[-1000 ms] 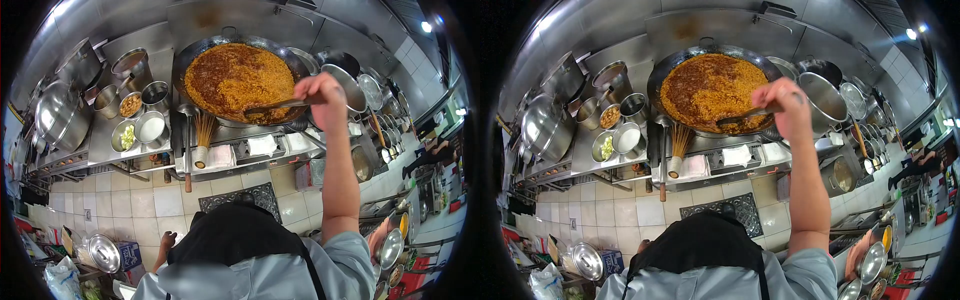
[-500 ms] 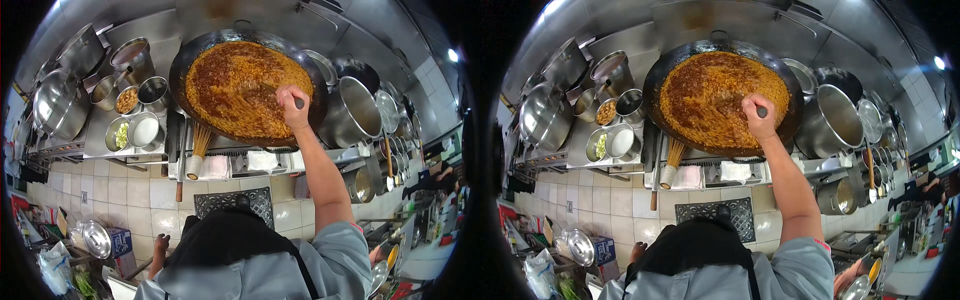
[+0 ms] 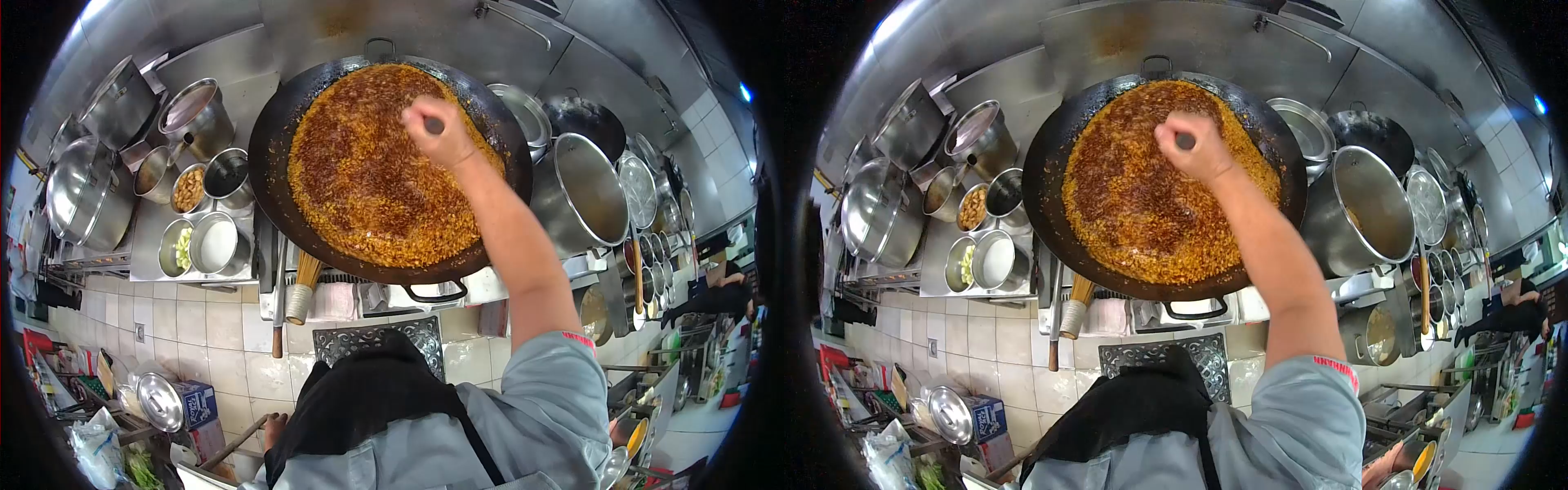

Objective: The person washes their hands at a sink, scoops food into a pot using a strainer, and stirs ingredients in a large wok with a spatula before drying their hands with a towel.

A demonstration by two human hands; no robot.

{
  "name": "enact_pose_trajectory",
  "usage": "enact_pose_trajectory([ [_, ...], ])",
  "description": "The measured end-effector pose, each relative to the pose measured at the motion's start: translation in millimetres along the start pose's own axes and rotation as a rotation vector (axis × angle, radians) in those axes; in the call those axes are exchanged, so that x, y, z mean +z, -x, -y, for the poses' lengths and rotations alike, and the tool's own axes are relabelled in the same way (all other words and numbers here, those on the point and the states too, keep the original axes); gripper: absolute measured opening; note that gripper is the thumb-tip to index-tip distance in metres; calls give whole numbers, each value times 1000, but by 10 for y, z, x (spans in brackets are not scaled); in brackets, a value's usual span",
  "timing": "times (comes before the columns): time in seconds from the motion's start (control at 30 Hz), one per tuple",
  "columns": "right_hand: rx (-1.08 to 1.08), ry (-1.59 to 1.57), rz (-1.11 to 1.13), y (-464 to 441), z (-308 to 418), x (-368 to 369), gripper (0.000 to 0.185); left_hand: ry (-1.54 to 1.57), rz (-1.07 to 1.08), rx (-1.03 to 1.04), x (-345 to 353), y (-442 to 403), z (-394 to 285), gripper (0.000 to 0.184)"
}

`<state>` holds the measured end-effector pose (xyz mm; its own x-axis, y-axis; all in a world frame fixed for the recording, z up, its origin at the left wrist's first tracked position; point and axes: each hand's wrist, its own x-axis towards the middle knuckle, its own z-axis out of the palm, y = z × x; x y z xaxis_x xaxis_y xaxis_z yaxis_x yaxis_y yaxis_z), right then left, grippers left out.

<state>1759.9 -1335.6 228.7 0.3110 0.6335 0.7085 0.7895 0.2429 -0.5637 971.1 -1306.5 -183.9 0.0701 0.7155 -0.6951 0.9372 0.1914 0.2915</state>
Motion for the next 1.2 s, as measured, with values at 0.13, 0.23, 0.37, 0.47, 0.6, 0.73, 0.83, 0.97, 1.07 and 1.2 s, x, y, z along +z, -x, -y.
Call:
enact_pose_trajectory([
  [0.13, 46, -15, -104, -284, -26, -485, 26, 44, 11, -5, -67, -97, -64, 59],
  [0.23, 167, -79, -133, -308, 33, -873, 30, 37, 85, 58, -174, -382, -31, 59],
  [0.37, 231, -169, -274, -77, 479, -1269, 37, -50, 45, 49, -359, -206, -510, 61],
  [0.47, 254, -248, -375, 262, 833, -1468, 38, -66, 49, 129, -397, -377, -570, 61],
  [0.6, 218, -344, -470, 789, 1333, -1624, 38, -24, 67, 185, -508, -394, -718, 62],
  [0.73, 230, -422, -518, 1172, 1921, -1623, 39, -9, 127, 205, -427, -989, -437, 62],
  [0.83, 230, -459, -492, 1347, 2205, -1623, 40, -117, 159, 430, -387, -1247, -165, 62],
  [0.97, 192, -467, -510, 1395, 2631, -1559, 39, -200, 188, 446, -385, -1290, -42, 48],
  [1.07, 139, -495, -462, 1405, 2828, -1556, 39, -396, 231, 590, -422, -1300, 79, 36],
  [1.2, 128, -539, -295, 1335, 3102, -1526, 39, -314, 287, 595, -368, -1445, 329, 26],
])
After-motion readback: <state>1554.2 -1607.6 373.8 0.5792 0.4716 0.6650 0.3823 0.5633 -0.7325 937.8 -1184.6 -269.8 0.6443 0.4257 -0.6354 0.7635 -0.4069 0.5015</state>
